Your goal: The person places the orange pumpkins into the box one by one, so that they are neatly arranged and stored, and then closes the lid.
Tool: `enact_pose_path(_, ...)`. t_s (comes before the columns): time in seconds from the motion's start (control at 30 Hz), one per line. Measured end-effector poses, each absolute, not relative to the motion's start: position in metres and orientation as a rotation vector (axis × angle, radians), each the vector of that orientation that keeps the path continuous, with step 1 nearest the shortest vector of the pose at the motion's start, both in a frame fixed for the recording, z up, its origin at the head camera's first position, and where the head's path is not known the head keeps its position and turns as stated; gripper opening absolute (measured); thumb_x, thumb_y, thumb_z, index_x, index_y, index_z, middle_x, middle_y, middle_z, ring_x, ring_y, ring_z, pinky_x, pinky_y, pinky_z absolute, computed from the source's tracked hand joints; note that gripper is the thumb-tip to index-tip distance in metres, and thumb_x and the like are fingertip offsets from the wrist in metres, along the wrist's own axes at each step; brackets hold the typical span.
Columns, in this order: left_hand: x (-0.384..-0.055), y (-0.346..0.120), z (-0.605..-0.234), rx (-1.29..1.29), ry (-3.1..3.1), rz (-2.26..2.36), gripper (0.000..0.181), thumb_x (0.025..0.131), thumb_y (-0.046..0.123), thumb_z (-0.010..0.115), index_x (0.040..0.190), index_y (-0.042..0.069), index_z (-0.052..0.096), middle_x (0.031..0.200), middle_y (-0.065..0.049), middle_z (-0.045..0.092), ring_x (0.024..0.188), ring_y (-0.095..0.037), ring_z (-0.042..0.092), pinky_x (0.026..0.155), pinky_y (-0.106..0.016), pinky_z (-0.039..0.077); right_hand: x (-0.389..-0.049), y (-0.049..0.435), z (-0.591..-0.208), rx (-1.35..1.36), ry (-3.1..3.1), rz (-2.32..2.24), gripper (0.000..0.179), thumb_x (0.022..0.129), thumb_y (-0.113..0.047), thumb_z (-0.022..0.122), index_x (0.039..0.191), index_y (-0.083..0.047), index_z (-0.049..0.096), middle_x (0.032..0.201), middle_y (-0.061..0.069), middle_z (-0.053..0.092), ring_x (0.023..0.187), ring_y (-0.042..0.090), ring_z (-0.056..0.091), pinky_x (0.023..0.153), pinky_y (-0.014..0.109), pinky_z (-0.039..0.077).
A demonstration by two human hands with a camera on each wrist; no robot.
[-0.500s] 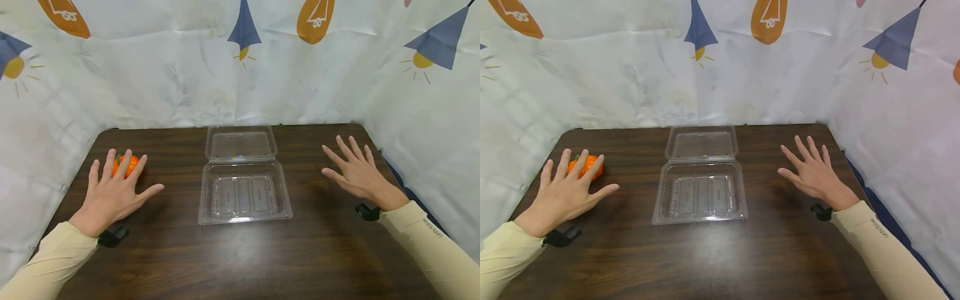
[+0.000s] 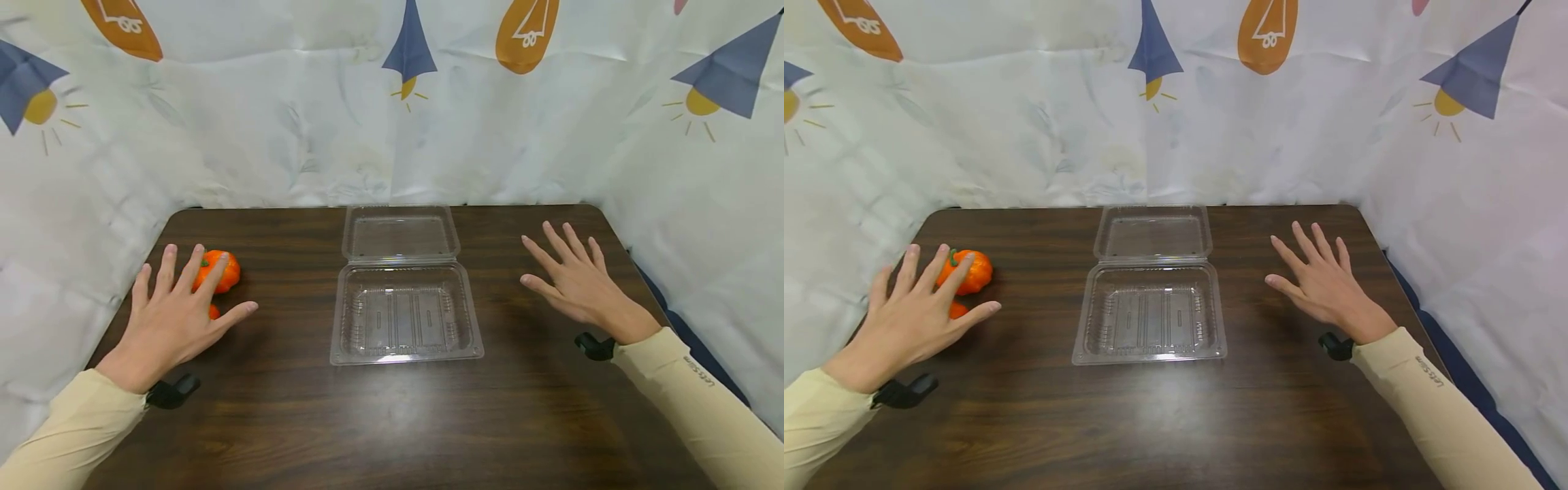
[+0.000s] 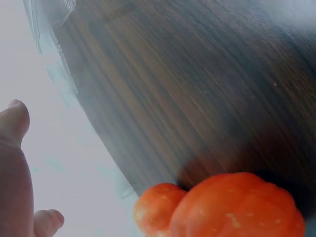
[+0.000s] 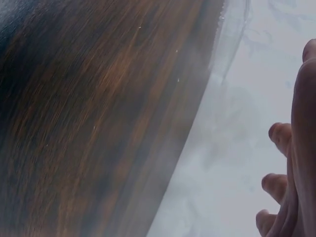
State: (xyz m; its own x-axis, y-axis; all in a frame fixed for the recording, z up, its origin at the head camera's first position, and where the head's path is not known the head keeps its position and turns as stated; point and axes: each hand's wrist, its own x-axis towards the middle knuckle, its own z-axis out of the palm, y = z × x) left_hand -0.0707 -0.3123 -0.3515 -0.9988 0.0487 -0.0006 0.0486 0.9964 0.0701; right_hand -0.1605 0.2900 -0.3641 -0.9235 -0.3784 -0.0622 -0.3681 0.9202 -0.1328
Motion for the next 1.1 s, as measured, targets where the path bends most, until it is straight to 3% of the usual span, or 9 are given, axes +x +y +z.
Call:
enact_pose_path(0.27, -0.065, -0.325, -0.355, 0.06, 3.192, 0.145, 0.103, 0.093, 0.075, 0.055, 0.167, 0.014, 0.018, 0.172, -0.028, 0.009, 0.159, -0.051, -0.014, 0.115, -0.078, 0.012, -0.163, 0.282, -0.367, -0.65, 3.045, -0.239, 0.075, 0.106, -0.055, 0.047, 0.168, -0.027, 0.015, 0.176, 0.016, 0.008, 0.161, 0.047, 0.008, 0.119, 0.078, 0.007)
enact_pose_path(0.4, -0.063, -0.333, -0.358, 0.073, 3.264, 0.181, 0.103, 0.089, 0.07, 0.065, 0.165, 0.013, 0.024, 0.167, -0.032, 0.021, 0.159, -0.055, 0.0, 0.103, -0.081, 0.024, -0.164, 0.278, -0.37, -0.709, 3.057, -0.311, 0.074, 0.107, -0.053, 0.047, 0.168, -0.024, 0.017, 0.174, 0.018, 0.014, 0.158, 0.049, 0.016, 0.115, 0.078, 0.014)
enact_pose_path(0.5, -0.06, -0.339, -0.36, 0.135, 3.358, 0.196, 0.105, 0.084, 0.068, 0.072, 0.16, 0.007, 0.034, 0.16, -0.036, 0.033, 0.153, -0.058, 0.018, 0.101, -0.081, 0.03, -0.165, 0.274, -0.372, -0.743, 3.045, -0.416, 0.073, 0.108, -0.049, 0.049, 0.168, -0.021, 0.017, 0.173, 0.02, 0.018, 0.153, 0.053, 0.022, 0.112, 0.079, 0.018)
enact_pose_path(0.63, -0.056, -0.347, -0.366, 0.331, 3.522, 0.217, 0.111, 0.08, 0.082, 0.065, 0.15, -0.002, 0.046, 0.144, -0.04, 0.049, 0.138, -0.057, 0.04, 0.106, -0.074, 0.038, -0.166, 0.269, -0.375, -0.72, 2.993, -0.616, 0.073, 0.108, -0.043, 0.052, 0.168, -0.021, 0.016, 0.171, 0.021, 0.021, 0.152, 0.052, 0.027, 0.116, 0.076, 0.024)
enact_pose_path(0.73, -0.053, -0.351, -0.37, 0.381, 3.561, 0.264, 0.114, 0.075, 0.081, 0.07, 0.147, -0.004, 0.049, 0.138, -0.04, 0.053, 0.127, -0.057, 0.047, 0.105, -0.07, 0.04, -0.166, 0.265, -0.378, -0.66, 2.943, -0.742, 0.072, 0.108, -0.041, 0.052, 0.168, -0.025, 0.015, 0.169, 0.02, 0.024, 0.146, 0.049, 0.04, 0.113, 0.07, 0.036)
enact_pose_path(0.87, -0.047, -0.355, -0.371, 0.21, 3.447, 0.347, 0.11, 0.072, 0.061, 0.086, 0.152, -0.001, 0.044, 0.142, -0.038, 0.049, 0.118, -0.061, 0.046, 0.099, -0.072, 0.038, -0.166, 0.26, -0.382, -0.613, 2.896, -0.845, 0.07, 0.109, -0.042, 0.049, 0.168, -0.026, 0.015, 0.164, 0.022, 0.033, 0.129, 0.048, 0.058, 0.102, 0.067, 0.048)
enact_pose_path(1.1, -0.04, -0.361, -0.375, 0.109, 3.358, 0.43, 0.111, 0.075, 0.057, 0.088, 0.155, -0.002, 0.04, 0.144, -0.037, 0.049, 0.111, -0.06, 0.049, 0.091, -0.072, 0.04, -0.165, 0.251, -0.388, -0.546, 2.805, -1.011, 0.065, 0.11, -0.044, 0.047, 0.166, -0.026, 0.021, 0.167, 0.017, 0.035, 0.143, 0.043, 0.051, 0.108, 0.068, 0.046)
